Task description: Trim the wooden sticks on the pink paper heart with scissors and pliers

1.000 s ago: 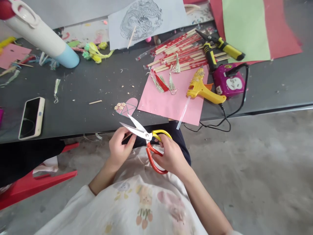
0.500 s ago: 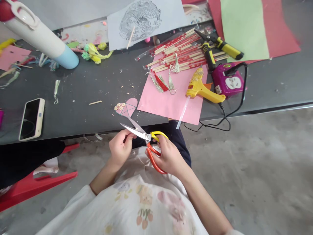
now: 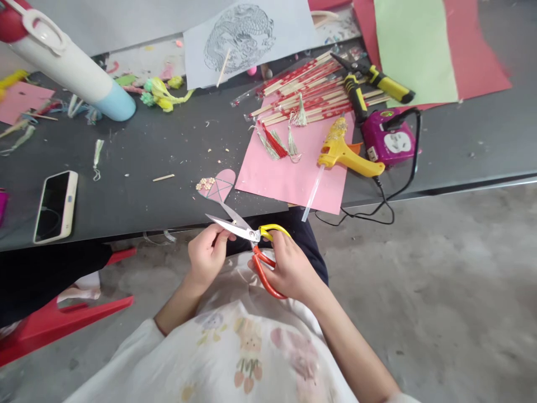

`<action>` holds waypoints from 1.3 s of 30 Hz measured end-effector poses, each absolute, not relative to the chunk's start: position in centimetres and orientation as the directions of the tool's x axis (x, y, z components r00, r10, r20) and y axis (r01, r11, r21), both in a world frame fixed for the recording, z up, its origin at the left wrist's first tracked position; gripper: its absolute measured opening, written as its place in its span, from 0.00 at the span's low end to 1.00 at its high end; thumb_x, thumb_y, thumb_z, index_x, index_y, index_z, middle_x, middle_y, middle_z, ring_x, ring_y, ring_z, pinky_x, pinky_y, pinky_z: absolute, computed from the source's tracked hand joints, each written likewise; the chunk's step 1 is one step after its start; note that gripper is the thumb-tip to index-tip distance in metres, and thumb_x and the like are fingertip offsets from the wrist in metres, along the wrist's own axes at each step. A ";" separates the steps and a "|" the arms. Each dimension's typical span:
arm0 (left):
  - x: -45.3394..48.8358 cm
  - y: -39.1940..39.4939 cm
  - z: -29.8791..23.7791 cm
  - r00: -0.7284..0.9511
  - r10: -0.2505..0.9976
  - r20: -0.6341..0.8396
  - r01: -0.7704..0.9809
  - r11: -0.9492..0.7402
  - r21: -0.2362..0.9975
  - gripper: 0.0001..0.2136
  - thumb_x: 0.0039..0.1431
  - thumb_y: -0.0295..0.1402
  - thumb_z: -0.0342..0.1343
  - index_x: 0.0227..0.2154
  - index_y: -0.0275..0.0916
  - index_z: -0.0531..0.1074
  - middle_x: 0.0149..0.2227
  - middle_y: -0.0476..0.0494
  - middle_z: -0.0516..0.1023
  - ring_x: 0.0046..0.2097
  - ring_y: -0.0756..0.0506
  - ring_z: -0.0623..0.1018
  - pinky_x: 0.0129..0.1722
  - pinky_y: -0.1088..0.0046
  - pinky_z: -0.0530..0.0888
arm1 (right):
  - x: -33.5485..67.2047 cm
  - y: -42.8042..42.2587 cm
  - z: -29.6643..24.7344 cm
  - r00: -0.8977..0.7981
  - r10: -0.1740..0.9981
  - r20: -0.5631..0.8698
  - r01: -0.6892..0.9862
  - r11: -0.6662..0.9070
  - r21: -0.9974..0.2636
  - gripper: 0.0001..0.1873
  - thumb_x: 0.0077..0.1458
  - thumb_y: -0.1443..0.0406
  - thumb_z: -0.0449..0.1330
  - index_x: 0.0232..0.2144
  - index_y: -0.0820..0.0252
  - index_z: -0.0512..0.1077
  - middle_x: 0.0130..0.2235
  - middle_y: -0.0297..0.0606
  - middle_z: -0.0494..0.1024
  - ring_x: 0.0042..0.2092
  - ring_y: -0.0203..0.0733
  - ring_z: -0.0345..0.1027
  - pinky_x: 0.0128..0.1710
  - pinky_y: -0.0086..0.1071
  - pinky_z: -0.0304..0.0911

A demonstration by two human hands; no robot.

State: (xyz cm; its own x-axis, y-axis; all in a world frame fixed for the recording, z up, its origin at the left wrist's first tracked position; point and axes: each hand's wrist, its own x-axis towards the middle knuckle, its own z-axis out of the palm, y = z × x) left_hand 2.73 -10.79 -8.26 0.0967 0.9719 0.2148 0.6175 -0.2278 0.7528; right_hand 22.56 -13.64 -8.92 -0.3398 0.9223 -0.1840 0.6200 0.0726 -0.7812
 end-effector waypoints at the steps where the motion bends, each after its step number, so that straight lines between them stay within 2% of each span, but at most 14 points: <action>1: 2.7 -10.8 -8.3 0.103 0.971 0.214 0.618 -0.231 0.752 0.09 0.64 0.30 0.50 0.29 0.38 0.73 0.27 0.50 0.78 0.30 0.53 0.77 0.34 0.81 0.72 | 22.6 -13.6 -8.9 -0.345 0.921 -0.182 0.618 0.077 -0.782 0.22 0.57 0.53 0.57 0.46 0.61 0.59 0.45 0.52 0.72 0.48 0.54 0.68 0.43 0.43 0.66; 5: 2.6 -10.7 -8.2 0.124 0.969 0.213 0.616 -0.243 0.750 0.10 0.64 0.30 0.50 0.30 0.38 0.73 0.27 0.50 0.78 0.30 0.53 0.77 0.34 0.81 0.72 | 22.5 -13.4 -8.8 -0.332 0.922 -0.199 0.621 0.055 -0.782 0.20 0.56 0.54 0.59 0.44 0.60 0.61 0.42 0.48 0.74 0.45 0.52 0.70 0.39 0.39 0.66; 10: 2.5 -10.8 -8.6 0.116 0.970 0.213 0.616 -0.238 0.751 0.08 0.64 0.31 0.50 0.32 0.38 0.74 0.27 0.50 0.78 0.29 0.53 0.77 0.33 0.80 0.72 | 22.2 -13.2 -8.5 -0.260 0.913 -0.314 0.676 -0.060 -0.734 0.16 0.53 0.55 0.62 0.36 0.57 0.62 0.36 0.41 0.75 0.38 0.48 0.72 0.32 0.33 0.62; 15: 2.3 -10.8 -9.1 0.109 0.972 0.210 0.616 -0.232 0.753 0.07 0.63 0.31 0.51 0.34 0.38 0.73 0.26 0.50 0.77 0.27 0.53 0.76 0.31 0.81 0.71 | 22.0 -13.3 -8.3 -0.242 0.906 -0.346 0.706 -0.080 -0.704 0.16 0.53 0.53 0.61 0.32 0.55 0.60 0.30 0.35 0.74 0.30 0.44 0.69 0.28 0.32 0.57; 19: 2.1 -10.7 -9.0 0.126 0.971 0.202 0.624 -0.236 0.745 0.07 0.64 0.31 0.50 0.34 0.38 0.73 0.25 0.50 0.77 0.27 0.53 0.76 0.31 0.81 0.71 | 21.9 -13.3 -8.4 -0.240 0.902 -0.358 0.703 -0.093 -0.705 0.17 0.53 0.53 0.61 0.30 0.54 0.59 0.29 0.34 0.73 0.28 0.43 0.68 0.27 0.31 0.56; 25: 2.0 -10.5 -8.8 0.152 0.969 0.197 0.623 -0.249 0.741 0.08 0.64 0.31 0.50 0.34 0.38 0.73 0.25 0.50 0.77 0.28 0.53 0.75 0.32 0.81 0.70 | 22.1 -13.3 -8.5 -0.285 0.894 -0.346 0.663 -0.077 -0.745 0.15 0.56 0.53 0.58 0.36 0.56 0.60 0.34 0.39 0.74 0.36 0.47 0.71 0.32 0.33 0.61; 31: 2.1 -10.4 -8.2 0.183 0.967 0.175 0.616 -0.252 0.746 0.09 0.64 0.30 0.49 0.30 0.39 0.72 0.24 0.51 0.75 0.27 0.53 0.74 0.31 0.81 0.69 | 22.5 -13.4 -8.5 -0.341 0.902 -0.267 0.626 0.006 -0.780 0.20 0.57 0.52 0.55 0.44 0.60 0.60 0.41 0.48 0.74 0.45 0.52 0.70 0.40 0.39 0.65; 39: 2.1 -10.0 -7.9 0.224 0.964 0.146 0.611 -0.255 0.749 0.11 0.65 0.31 0.47 0.27 0.39 0.70 0.24 0.52 0.75 0.26 0.54 0.73 0.31 0.81 0.68 | 22.5 -13.1 -8.6 -0.355 0.903 -0.242 0.606 0.025 -0.795 0.21 0.57 0.52 0.55 0.44 0.60 0.59 0.43 0.49 0.73 0.46 0.52 0.69 0.44 0.42 0.65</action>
State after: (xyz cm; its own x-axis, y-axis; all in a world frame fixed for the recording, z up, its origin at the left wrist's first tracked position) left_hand 2.06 -10.05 -7.87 0.2244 0.9636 0.1455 0.6111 -0.2555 0.7492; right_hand 22.46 -13.14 -8.65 -0.3548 0.9032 -0.2416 0.6056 0.0251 -0.7954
